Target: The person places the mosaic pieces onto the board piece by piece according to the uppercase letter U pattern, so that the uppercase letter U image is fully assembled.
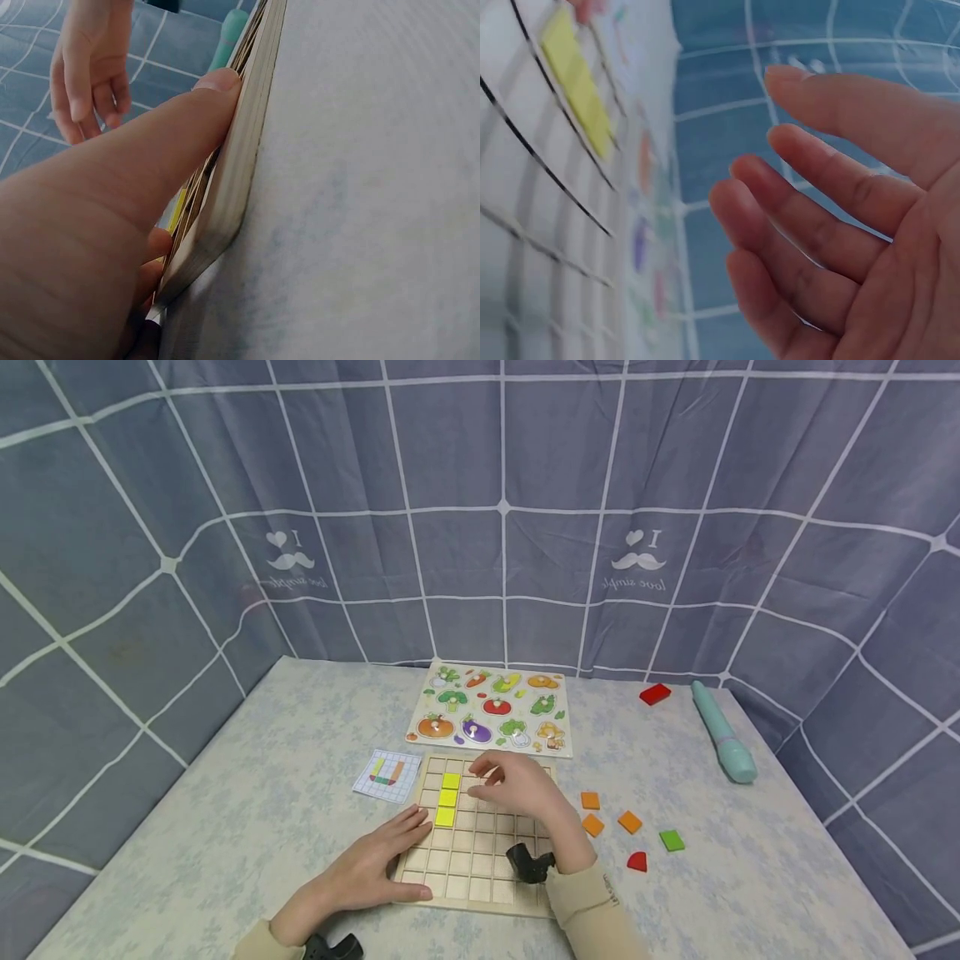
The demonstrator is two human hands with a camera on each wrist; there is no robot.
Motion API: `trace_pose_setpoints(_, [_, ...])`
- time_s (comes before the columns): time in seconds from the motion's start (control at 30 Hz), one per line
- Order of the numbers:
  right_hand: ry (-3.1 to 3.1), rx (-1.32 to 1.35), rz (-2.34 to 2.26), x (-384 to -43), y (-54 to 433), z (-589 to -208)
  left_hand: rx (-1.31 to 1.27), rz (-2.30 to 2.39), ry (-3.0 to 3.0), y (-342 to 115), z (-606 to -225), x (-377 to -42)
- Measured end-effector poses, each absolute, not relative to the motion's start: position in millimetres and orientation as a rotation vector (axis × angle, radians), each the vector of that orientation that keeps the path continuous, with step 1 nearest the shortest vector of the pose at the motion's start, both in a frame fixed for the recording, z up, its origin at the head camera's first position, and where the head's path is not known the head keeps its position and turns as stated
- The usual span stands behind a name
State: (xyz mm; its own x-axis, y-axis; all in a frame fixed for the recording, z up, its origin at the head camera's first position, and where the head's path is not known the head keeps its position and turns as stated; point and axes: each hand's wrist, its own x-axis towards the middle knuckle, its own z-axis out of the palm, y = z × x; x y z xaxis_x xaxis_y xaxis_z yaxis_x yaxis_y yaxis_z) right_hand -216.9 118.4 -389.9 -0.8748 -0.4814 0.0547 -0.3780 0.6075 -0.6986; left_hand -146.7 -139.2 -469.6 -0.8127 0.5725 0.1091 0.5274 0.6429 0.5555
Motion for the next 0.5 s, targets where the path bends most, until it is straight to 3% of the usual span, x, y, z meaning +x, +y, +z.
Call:
trace_pose_setpoints(0.27, [2.773, -0.691, -1.140, -212.7, 167.3, -360.1, 0.934, 0.918, 2.767, -140.0, -469.0, -145.9])
trace_pose_setpoints(0.5, [2.821, -0.574, -1.131, -207.7, 200.6, -360.8, 0.942, 0.927, 2.765, -140.2, -469.5, -146.4])
